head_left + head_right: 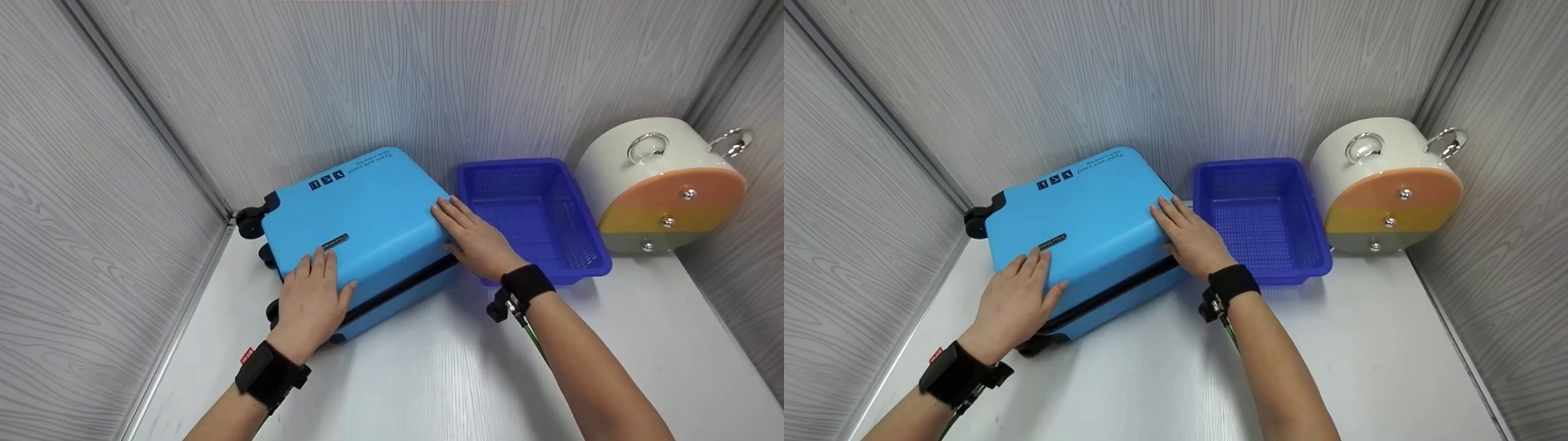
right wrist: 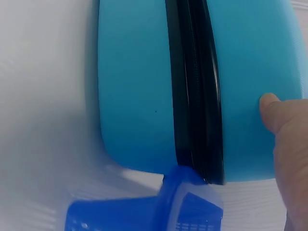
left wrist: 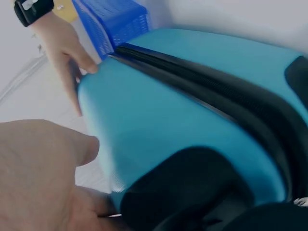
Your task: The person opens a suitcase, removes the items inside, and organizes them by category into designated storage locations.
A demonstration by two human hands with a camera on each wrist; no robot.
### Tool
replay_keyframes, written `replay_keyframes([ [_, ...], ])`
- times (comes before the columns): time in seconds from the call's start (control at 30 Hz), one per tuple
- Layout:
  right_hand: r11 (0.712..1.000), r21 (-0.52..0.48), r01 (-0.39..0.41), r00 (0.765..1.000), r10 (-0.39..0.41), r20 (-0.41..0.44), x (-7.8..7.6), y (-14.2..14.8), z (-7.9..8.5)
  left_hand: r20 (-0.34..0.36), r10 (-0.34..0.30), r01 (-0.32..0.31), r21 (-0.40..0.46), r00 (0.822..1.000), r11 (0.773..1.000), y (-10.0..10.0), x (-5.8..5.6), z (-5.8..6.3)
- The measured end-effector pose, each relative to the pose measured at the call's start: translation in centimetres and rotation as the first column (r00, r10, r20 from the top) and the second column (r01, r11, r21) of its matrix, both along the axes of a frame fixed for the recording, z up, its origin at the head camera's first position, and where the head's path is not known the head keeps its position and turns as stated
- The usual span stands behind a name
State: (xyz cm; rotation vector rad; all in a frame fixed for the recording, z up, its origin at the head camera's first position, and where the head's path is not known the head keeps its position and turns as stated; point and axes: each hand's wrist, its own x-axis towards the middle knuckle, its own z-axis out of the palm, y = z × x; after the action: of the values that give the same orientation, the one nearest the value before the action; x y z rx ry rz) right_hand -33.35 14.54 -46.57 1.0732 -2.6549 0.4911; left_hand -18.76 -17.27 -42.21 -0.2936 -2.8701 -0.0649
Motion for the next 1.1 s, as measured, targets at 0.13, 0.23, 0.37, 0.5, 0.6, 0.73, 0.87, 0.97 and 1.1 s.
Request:
replay_keyframes([
  [0.13,1.000,0.019,0.014,0.999,-0.015,0.036,-0.2,0.0,0.3,0.103,-0.062,0.061,0.014,0.993,0.998,-1.1,-0.6,1.9],
  [0.23,1.000,0.017,0.015,0.999,-0.015,0.051,-0.1,-0.2,0.3,0.178,-0.130,0.109,0.122,0.975,0.987,-3.1,-1.7,3.3],
  [0.37,1.000,0.010,0.012,0.998,-0.012,0.068,0.1,-0.2,0.3,0.194,-0.206,0.149,0.272,0.959,0.951,-6.5,-3.5,3.6],
  [0.5,1.000,0.008,0.015,0.996,-0.015,0.085,0.2,-0.4,0.2,0.190,-0.187,0.121,0.312,0.964,0.942,-9.9,-5.3,2.5],
  [0.6,1.000,0.007,0.025,0.995,-0.026,0.091,0.1,-0.5,0.0,0.187,-0.154,0.089,0.318,0.970,0.944,-11.7,-6.4,1.5],
  [0.73,0.999,0.006,0.039,0.995,-0.039,0.095,0.1,-0.8,-0.2,0.217,-0.142,0.063,0.333,0.966,0.941,-12.9,-7.1,0.2],
  [0.87,0.997,0.050,0.063,0.996,-0.065,0.055,0.6,-1.3,0.0,0.242,-0.147,0.051,0.365,0.959,0.930,-13.1,-7.2,-0.8],
  [0.97,0.994,0.098,0.047,0.999,-0.046,-0.015,1.6,-2.4,0.1,0.229,-0.149,0.054,0.376,0.962,0.925,-13.0,-7.2,-1.2],
  [1.1,0.987,0.144,-0.070,0.990,0.086,-0.111,3.9,-5.7,0.2,0.217,-0.148,0.057,0.380,0.965,0.923,-12.8,-7.3,-1.4],
])
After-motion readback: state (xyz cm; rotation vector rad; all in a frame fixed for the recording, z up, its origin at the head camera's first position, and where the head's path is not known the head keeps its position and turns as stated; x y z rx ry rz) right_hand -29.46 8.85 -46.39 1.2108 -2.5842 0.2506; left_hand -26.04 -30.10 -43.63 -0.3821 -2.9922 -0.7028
